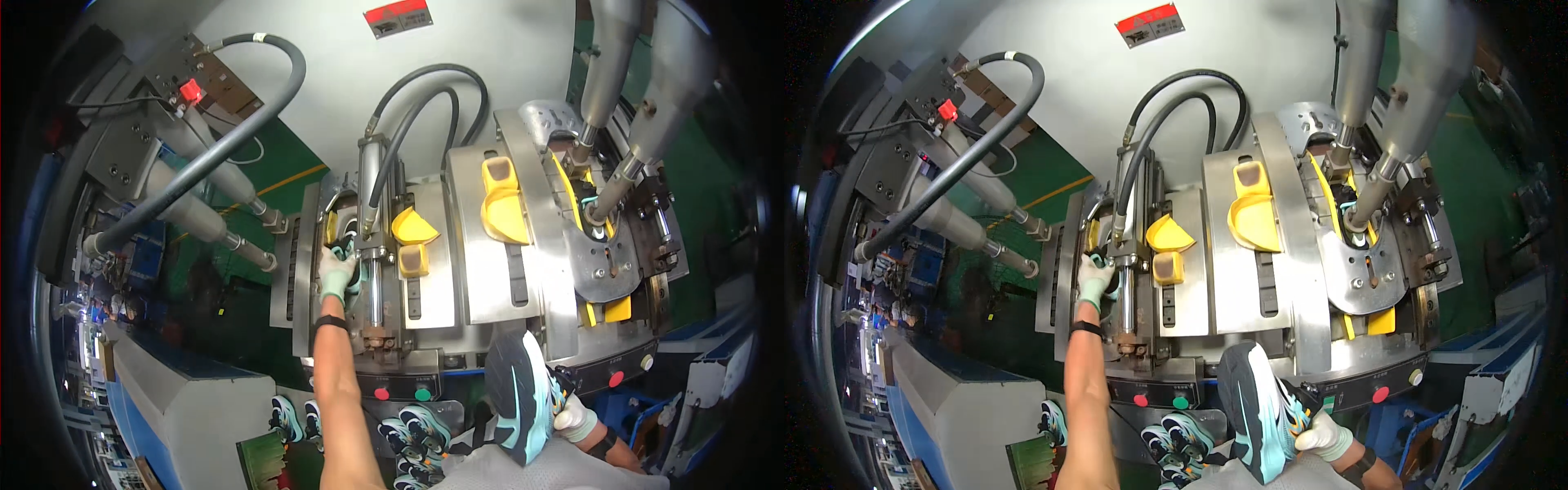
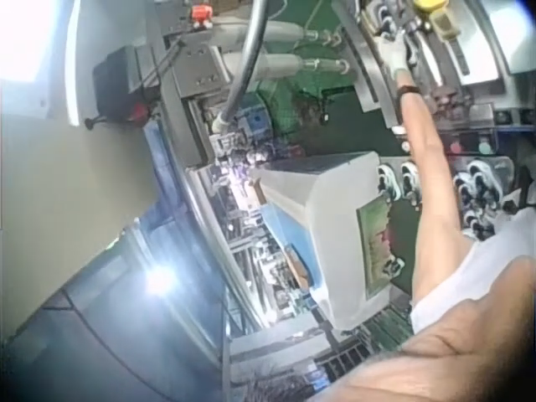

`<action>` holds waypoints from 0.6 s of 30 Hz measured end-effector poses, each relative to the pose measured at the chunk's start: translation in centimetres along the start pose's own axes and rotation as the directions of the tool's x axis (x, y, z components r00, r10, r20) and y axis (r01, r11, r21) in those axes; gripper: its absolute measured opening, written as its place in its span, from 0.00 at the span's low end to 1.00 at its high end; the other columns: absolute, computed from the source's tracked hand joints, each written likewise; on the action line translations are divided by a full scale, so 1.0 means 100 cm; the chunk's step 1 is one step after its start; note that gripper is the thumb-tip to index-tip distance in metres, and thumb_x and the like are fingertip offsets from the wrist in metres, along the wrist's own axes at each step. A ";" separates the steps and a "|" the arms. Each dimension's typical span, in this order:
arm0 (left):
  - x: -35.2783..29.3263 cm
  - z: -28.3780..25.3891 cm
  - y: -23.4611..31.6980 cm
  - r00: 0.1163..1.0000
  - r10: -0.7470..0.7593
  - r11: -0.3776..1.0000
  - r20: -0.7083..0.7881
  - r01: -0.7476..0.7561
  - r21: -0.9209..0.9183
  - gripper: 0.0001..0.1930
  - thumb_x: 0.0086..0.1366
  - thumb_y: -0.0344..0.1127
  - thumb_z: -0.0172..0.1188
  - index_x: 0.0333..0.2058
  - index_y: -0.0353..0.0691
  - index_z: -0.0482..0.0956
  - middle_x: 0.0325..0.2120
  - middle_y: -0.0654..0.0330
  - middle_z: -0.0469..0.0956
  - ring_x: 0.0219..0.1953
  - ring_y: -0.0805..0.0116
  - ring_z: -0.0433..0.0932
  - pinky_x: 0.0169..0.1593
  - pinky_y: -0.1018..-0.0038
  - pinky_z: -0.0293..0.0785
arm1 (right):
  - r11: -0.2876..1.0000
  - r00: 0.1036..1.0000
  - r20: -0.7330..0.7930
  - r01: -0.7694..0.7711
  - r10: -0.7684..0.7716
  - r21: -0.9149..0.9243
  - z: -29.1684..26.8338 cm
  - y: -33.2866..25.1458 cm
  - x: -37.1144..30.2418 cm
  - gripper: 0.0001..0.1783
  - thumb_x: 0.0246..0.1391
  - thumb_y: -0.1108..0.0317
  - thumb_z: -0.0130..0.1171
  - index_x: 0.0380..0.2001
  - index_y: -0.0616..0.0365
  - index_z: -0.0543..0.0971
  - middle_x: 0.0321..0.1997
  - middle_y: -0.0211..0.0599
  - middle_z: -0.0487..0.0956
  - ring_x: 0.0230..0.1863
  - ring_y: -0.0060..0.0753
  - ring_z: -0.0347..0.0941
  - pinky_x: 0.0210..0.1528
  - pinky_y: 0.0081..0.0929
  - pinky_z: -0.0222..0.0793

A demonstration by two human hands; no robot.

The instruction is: Manufacturing shoes by loading them into a pressing machine and organizing them on a conveyor.

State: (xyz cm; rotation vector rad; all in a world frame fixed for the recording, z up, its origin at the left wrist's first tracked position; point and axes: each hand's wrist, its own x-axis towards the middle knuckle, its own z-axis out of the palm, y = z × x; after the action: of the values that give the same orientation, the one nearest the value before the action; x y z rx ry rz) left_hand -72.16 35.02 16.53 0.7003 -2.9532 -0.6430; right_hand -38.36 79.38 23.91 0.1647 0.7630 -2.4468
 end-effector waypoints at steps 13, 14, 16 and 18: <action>-0.259 -0.146 -0.089 0.973 0.042 0.732 -0.225 -0.184 -0.656 0.23 0.56 0.25 0.63 0.50 0.31 0.69 0.40 0.56 0.77 0.42 0.69 0.76 0.48 0.71 0.73 | 0.968 0.991 0.081 -0.081 0.103 -0.239 0.089 0.025 0.113 0.36 0.52 0.63 0.63 0.60 0.69 0.62 0.53 0.39 0.75 0.50 0.26 0.75 0.52 0.26 0.72; -0.298 -0.153 -0.093 0.981 -0.021 0.740 -0.193 -0.115 -0.663 0.23 0.55 0.25 0.64 0.50 0.30 0.68 0.38 0.57 0.76 0.41 0.71 0.75 0.47 0.72 0.73 | 0.961 0.986 0.140 -0.044 0.085 -0.273 0.098 0.034 0.138 0.34 0.54 0.62 0.63 0.60 0.66 0.64 0.51 0.37 0.75 0.47 0.25 0.75 0.51 0.26 0.73; -0.363 -0.130 -0.147 0.982 -0.141 0.737 -0.123 0.021 -0.676 0.25 0.54 0.27 0.65 0.50 0.29 0.68 0.40 0.55 0.76 0.41 0.70 0.76 0.48 0.73 0.72 | 0.944 0.974 0.183 -0.071 0.136 -0.323 0.130 0.046 0.190 0.27 0.56 0.61 0.62 0.55 0.62 0.67 0.48 0.36 0.77 0.46 0.26 0.76 0.50 0.27 0.73; -0.421 -0.113 -0.161 0.931 -0.335 0.723 -0.142 0.157 -0.673 0.24 0.52 0.25 0.66 0.48 0.28 0.69 0.40 0.55 0.77 0.41 0.70 0.76 0.47 0.73 0.73 | 0.954 0.978 0.168 -0.069 0.122 -0.291 0.164 0.058 0.244 0.21 0.57 0.64 0.61 0.51 0.62 0.72 0.45 0.34 0.79 0.43 0.28 0.78 0.47 0.29 0.74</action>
State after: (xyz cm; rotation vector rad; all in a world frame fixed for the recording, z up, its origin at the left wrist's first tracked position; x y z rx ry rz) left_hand -26.15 36.00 22.68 0.9966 -2.1637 -1.3904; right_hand -54.66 54.59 28.08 -0.1303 0.9868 -2.1944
